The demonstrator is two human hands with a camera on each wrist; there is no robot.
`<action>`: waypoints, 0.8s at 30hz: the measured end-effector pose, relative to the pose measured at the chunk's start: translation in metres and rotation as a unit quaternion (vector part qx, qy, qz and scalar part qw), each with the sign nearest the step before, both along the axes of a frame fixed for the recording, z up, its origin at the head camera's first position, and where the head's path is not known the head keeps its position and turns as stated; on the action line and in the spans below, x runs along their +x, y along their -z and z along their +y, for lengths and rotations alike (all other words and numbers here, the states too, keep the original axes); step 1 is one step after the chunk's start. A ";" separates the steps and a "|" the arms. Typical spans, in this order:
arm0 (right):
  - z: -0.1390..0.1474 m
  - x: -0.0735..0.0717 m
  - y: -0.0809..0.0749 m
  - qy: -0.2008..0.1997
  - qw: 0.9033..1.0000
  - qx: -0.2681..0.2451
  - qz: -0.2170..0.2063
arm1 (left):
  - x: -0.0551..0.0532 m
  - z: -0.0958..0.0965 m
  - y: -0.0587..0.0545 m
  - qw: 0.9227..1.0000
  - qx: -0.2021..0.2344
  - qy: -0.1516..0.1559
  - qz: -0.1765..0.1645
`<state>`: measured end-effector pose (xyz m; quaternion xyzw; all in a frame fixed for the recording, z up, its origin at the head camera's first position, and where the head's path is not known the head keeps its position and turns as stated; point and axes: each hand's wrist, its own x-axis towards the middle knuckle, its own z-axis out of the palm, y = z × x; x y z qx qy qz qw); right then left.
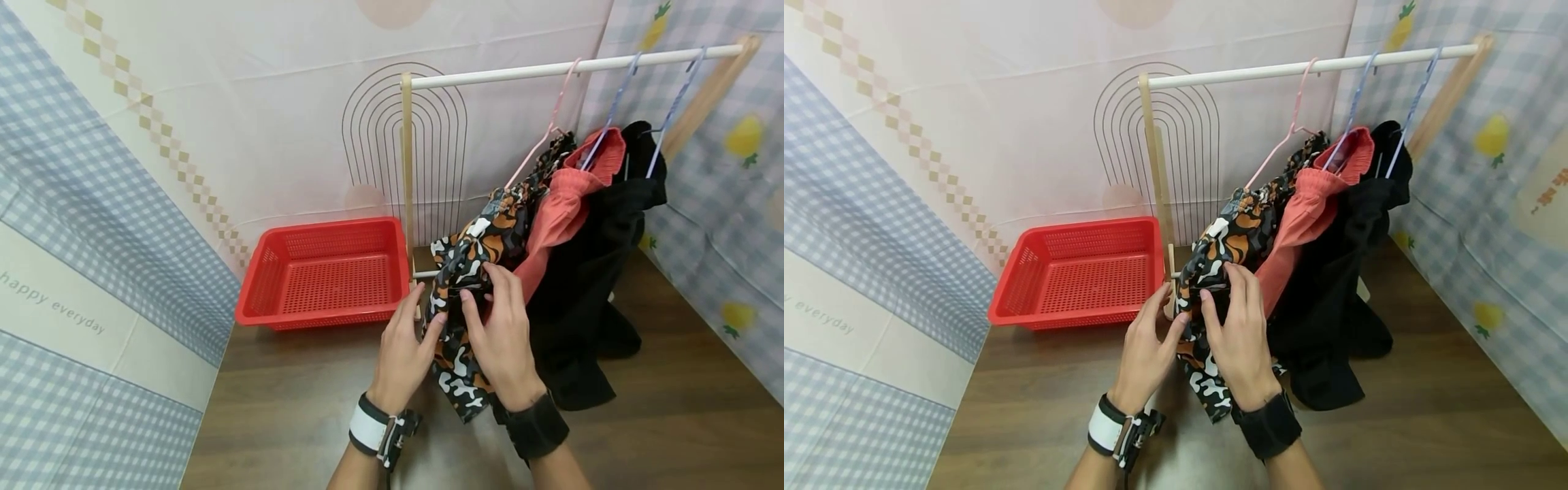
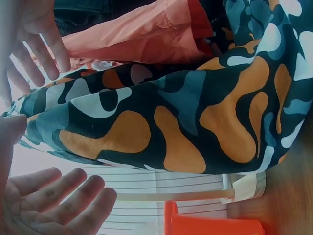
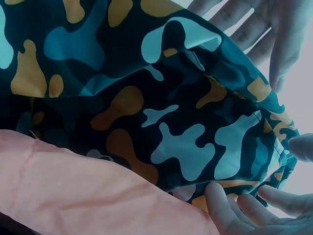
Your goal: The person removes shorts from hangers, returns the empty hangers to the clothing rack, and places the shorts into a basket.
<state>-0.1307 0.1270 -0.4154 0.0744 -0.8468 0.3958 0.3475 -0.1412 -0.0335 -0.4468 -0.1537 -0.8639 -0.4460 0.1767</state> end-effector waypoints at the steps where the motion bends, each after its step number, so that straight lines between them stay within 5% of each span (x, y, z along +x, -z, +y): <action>1: 0.000 -0.001 0.000 0.000 1.000 -0.001 0.001 | -0.001 0.001 0.000 1.000 0.003 0.001 0.000; 24: 0.007 -0.031 -0.027 0.001 1.000 -0.019 0.004 | -0.014 0.019 -0.014 0.999 0.025 0.021 0.027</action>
